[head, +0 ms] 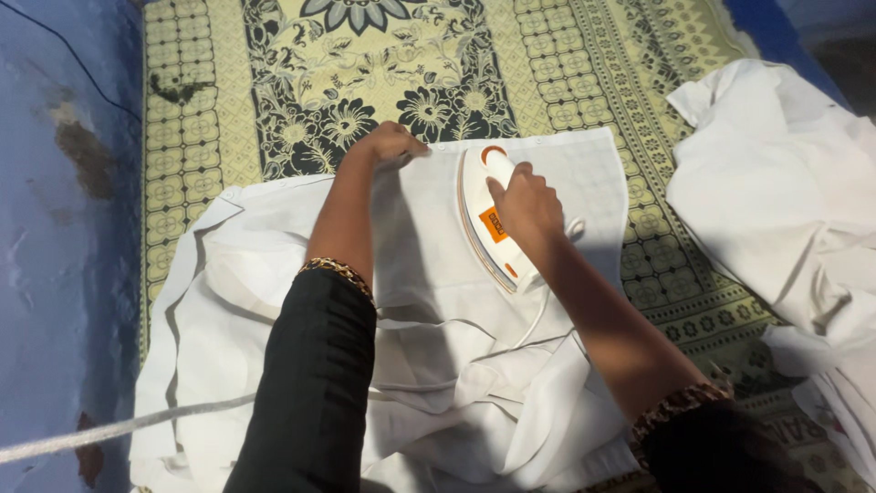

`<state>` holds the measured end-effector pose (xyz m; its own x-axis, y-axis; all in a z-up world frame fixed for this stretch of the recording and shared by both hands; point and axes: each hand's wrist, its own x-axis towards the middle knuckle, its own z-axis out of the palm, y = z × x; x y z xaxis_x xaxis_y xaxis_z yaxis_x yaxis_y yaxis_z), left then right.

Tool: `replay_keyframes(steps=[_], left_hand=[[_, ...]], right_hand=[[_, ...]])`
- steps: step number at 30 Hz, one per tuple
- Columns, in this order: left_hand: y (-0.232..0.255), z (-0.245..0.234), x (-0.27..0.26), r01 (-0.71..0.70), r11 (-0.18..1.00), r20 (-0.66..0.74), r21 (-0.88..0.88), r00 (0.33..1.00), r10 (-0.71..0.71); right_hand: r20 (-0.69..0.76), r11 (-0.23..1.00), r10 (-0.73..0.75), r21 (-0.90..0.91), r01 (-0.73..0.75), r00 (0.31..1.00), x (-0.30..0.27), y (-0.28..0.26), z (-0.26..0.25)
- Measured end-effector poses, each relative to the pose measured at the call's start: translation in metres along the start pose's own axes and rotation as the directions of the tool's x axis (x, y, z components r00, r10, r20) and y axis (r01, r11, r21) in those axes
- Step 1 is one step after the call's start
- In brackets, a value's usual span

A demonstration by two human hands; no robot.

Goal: The person is ironing a white cloth on a patterned mat. They smooth the fabric with their hands and use a white electric iron to press the cloth, moving it back and forth to remove wrinkles.

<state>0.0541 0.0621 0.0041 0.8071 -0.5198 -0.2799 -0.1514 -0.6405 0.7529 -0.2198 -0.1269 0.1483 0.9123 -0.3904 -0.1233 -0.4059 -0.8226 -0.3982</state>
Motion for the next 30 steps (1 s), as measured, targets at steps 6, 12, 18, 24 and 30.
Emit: replay_keyframes(steps=[6, 12, 18, 24, 30], left_hand=[[0.003, 0.005, -0.014, 0.134, 0.984, -0.306, 0.12, 0.947, -0.092], [0.011, 0.021, -0.03, 0.257, 0.964, -0.362, 0.066, 0.907, -0.216], [0.023, 0.046, -0.049, 0.247, 0.869, -0.422, 0.429, 0.905, -0.049], [0.041, 0.112, -0.136, 0.135, 0.708, -0.456, 0.693, 0.843, 0.286], [0.052, 0.132, -0.241, 0.231, 0.899, -0.213, 0.371, 0.964, -0.16]], right_hand=[[-0.001, 1.0, 0.013, -0.001, -0.013, 1.0, 0.027, -0.022, 0.0], [0.021, 0.999, 0.039, 0.009, -0.039, 0.999, 0.051, -0.042, 0.006], [0.033, 0.998, 0.058, 0.017, -0.059, 0.998, 0.055, -0.044, 0.007], [0.025, 0.999, 0.033, -0.002, -0.033, 0.999, 0.055, -0.035, 0.013], [0.051, 0.999, 0.04, -0.019, -0.039, 0.998, 0.015, -0.021, 0.006]])
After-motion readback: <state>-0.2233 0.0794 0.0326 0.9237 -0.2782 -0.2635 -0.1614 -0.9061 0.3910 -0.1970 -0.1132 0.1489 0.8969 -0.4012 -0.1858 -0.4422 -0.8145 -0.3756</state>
